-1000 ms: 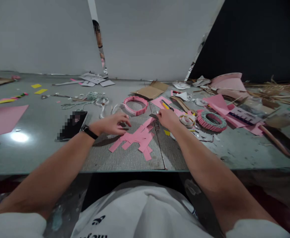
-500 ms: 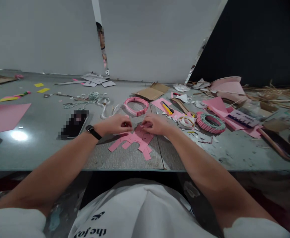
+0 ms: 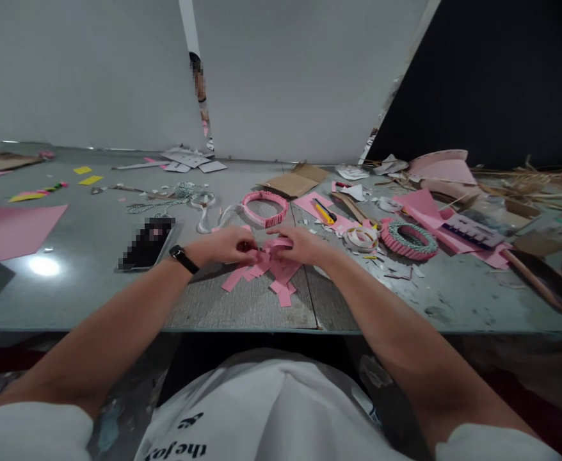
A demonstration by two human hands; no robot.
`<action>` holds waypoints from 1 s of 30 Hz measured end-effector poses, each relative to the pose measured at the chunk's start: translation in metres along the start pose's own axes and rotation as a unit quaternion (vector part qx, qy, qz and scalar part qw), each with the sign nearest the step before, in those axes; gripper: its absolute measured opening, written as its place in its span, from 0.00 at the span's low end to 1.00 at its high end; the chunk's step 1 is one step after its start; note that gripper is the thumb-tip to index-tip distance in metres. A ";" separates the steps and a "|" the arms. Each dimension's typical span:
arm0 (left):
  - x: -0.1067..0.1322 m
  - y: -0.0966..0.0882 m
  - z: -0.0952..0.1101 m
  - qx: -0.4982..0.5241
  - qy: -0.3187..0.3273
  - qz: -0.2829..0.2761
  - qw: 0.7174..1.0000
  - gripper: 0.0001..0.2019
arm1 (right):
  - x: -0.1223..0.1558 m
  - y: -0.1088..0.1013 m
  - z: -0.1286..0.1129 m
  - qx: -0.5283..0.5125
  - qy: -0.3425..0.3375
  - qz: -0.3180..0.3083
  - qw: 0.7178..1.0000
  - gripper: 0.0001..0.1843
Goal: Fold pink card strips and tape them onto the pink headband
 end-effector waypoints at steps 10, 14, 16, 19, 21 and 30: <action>0.003 -0.005 -0.002 -0.057 -0.043 -0.004 0.997 0.22 | 0.000 -0.008 0.004 0.050 0.002 -0.009 0.999 0.11; 0.005 -0.004 -0.002 -0.077 -0.044 -0.050 0.995 0.25 | 0.006 -0.010 0.015 0.061 0.037 -0.035 0.997 0.14; 0.005 -0.002 -0.002 -0.085 -0.045 -0.057 0.994 0.23 | 0.007 -0.010 0.015 0.064 0.045 -0.046 0.996 0.09; 0.004 0.000 -0.001 -0.072 -0.035 -0.054 0.995 0.23 | 0.007 -0.013 0.014 0.062 0.043 -0.026 0.997 0.07; 0.003 0.000 -0.002 -0.058 -0.038 -0.039 0.997 0.22 | 0.006 -0.017 0.014 0.054 0.041 0.002 0.998 0.10; 0.003 -0.002 -0.012 -0.019 -0.057 -0.027 0.998 0.18 | -0.004 0.010 -0.002 -0.039 -0.067 0.009 0.997 0.23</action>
Point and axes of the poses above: each hand's wrist, its own x-axis away from the middle knuckle, its own y-axis out of the palm, z = x × y, the point moved 9 cm from there along -x, towards the middle knuckle, and after that the axes turned 2 degrees about x, right-handed, at the moved point
